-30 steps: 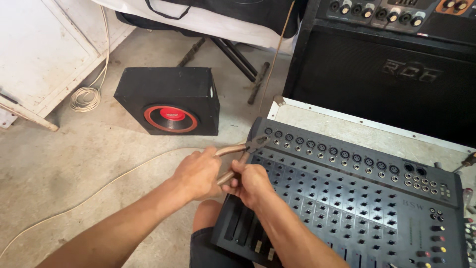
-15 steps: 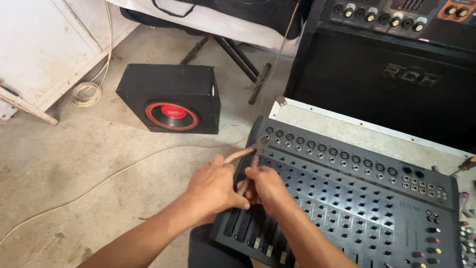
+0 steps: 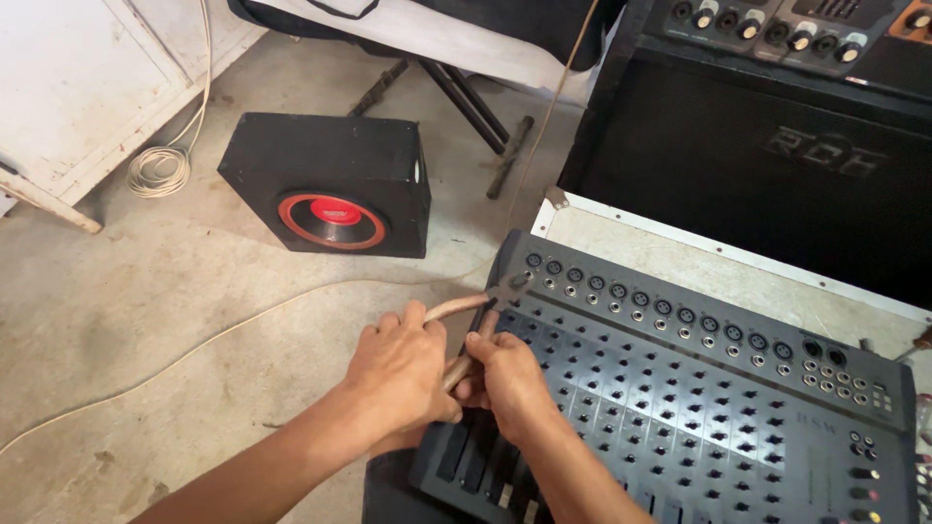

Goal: The person sits at a workbench repairing an audio mixing console. They use a screwdriver on the mixer's controls, then use pliers to grip and pull knobs and components from the front panel, working across different sections of the board and setting removed parts on the bench.

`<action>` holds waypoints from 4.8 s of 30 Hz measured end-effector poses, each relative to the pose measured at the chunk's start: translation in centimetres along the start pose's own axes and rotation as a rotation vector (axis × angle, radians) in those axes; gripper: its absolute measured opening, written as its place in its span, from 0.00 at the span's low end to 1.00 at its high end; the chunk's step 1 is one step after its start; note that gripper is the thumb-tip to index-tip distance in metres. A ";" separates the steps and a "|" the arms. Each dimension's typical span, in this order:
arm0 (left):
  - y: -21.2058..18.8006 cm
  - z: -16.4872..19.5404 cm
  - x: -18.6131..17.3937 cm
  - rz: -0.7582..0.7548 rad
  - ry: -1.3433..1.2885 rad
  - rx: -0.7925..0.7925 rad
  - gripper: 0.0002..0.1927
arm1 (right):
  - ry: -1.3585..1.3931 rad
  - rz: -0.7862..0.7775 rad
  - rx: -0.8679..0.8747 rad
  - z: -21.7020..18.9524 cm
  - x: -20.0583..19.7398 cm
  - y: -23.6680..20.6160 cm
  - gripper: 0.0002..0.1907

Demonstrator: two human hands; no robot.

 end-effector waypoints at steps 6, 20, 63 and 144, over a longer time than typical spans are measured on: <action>0.5 -0.3 -0.9 -0.035 0.038 0.005 0.43 | -0.025 0.012 -0.003 -0.1 0.1 0.3 0.12; 0.5 0.6 0.6 -0.071 -0.036 0.028 0.38 | -0.044 -0.013 0.022 -0.5 -1.3 -0.5 0.12; 0.7 1.5 -2.1 -0.158 -0.182 0.063 0.62 | 0.034 0.006 0.022 -0.6 -1.6 0.4 0.09; 3.7 8.1 8.0 0.135 -1.204 -0.179 0.18 | 0.061 0.008 -0.208 -2.3 -12.4 -1.2 0.12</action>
Point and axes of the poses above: each hand's wrist, its own y-axis towards the middle knuckle, its own x-axis out of the palm, z = x × y, the point moved 6 cm from there along y, towards the middle knuckle, and after that the axes turned 8 degrees about z, right-handed, at the moved point
